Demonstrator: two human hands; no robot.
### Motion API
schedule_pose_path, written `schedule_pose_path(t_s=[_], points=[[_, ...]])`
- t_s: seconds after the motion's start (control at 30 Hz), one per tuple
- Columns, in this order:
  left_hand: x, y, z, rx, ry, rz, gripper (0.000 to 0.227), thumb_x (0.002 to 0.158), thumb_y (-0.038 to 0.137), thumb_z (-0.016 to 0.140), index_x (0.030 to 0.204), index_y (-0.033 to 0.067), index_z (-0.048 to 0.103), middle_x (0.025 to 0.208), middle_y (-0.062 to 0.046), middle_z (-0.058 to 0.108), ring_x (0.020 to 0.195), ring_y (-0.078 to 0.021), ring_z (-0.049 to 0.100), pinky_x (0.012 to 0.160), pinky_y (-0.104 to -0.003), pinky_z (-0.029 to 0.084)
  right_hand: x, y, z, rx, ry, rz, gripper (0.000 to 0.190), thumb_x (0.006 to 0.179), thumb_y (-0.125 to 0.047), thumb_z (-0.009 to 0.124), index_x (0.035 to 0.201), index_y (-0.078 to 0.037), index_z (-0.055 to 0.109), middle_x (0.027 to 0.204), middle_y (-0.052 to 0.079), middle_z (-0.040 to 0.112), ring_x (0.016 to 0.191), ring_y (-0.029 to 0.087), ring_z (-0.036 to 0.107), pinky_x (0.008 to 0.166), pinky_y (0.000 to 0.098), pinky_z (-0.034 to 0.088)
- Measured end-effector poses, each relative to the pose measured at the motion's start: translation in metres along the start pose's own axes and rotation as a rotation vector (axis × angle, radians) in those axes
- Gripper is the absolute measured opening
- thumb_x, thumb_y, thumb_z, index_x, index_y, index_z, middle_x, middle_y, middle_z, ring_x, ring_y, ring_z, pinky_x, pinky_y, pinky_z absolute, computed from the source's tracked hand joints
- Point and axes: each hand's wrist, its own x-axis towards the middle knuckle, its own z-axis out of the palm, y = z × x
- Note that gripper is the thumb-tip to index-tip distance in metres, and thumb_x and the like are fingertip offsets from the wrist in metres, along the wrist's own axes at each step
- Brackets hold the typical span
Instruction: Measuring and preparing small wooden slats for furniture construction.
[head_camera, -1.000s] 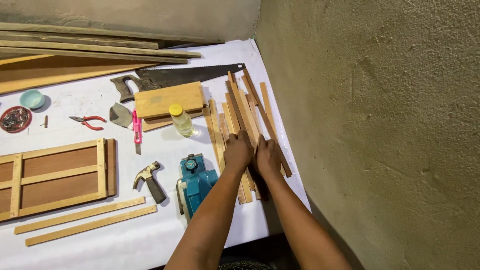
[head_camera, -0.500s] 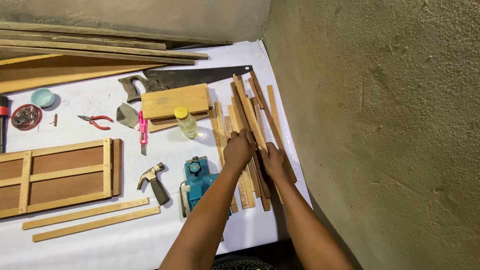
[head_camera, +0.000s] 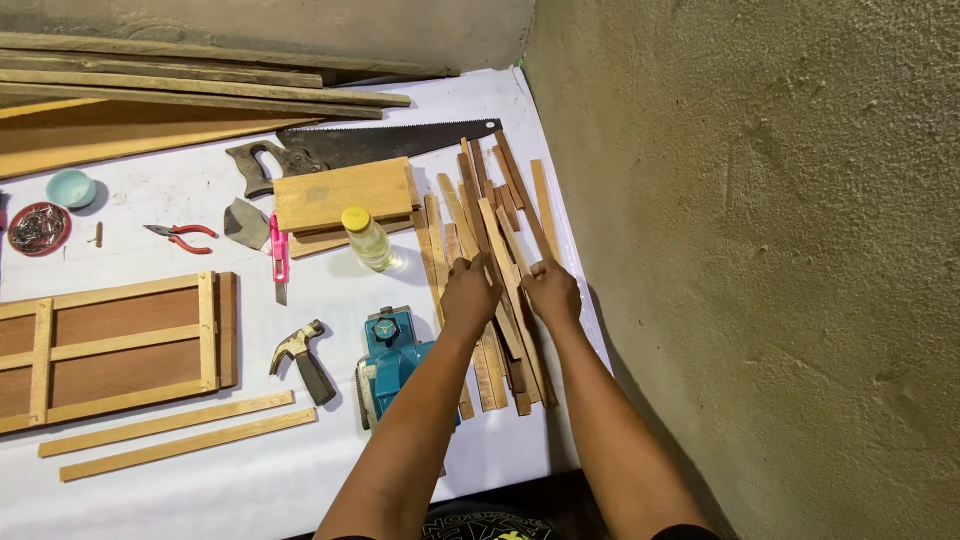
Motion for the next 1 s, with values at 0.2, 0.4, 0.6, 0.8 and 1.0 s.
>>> schedule_pose_path(t_s=[0.2,0.4,0.6,0.8,1.0], points=[[0.008,0.0,0.011,-0.348,0.293,0.245,0.039,0.098,0.031,0.072,0.132,0.0123,0.066,0.119,-0.016,0.068,0.106,-0.0313,0.066,0.093,-0.042,0.054,0.022,0.045,0.012,0.891,-0.444,0.159,0.019,0.093,-0.018,0.073,0.109,-0.008,0.075,0.087,0.001,0.074,0.071,0.011,0.067,0.055,0.028,0.053],[0.029,0.008,0.019,-1.363,-0.27,-0.201,0.056,0.086,0.018,0.08,0.131,0.0002,0.052,0.081,-0.004,0.064,0.06,-0.0139,0.057,0.049,-0.033,0.046,-0.009,0.02,-0.013,1.099,-0.681,0.195,0.024,0.099,-0.024,0.063,0.109,-0.004,0.072,0.088,0.009,0.074,0.069,0.017,0.071,0.056,0.0317,0.058],[0.025,-0.001,0.02,-0.909,-0.063,-0.14,0.049,0.092,0.024,0.083,0.127,-0.0065,0.068,0.087,-0.008,0.069,0.06,-0.0114,0.06,0.049,-0.029,0.049,-0.025,0.018,-0.012,1.068,-0.731,0.116,0.024,0.099,-0.018,0.064,0.118,-0.003,0.066,0.098,0.009,0.075,0.084,0.02,0.075,0.073,0.0342,0.064],[0.019,0.007,0.005,-1.327,-0.303,-0.198,0.045,0.094,0.032,0.063,0.13,0.0054,0.059,0.106,-0.004,0.079,0.065,-0.0126,0.067,0.052,-0.028,0.052,-0.024,0.026,-0.006,1.096,-0.702,0.16,0.023,0.099,-0.019,0.063,0.117,-0.007,0.068,0.098,0.007,0.075,0.084,0.02,0.075,0.071,0.032,0.06],[0.023,-0.007,0.022,-1.022,-0.042,-0.096,0.052,0.086,0.026,0.083,0.125,-0.0041,0.068,0.093,-0.009,0.074,0.073,-0.0101,0.066,0.062,-0.027,0.054,-0.046,0.011,-0.013,1.098,-0.583,0.164,0.022,0.102,-0.025,0.063,0.112,-0.006,0.067,0.094,0.004,0.073,0.081,0.013,0.071,0.069,0.0321,0.062]])
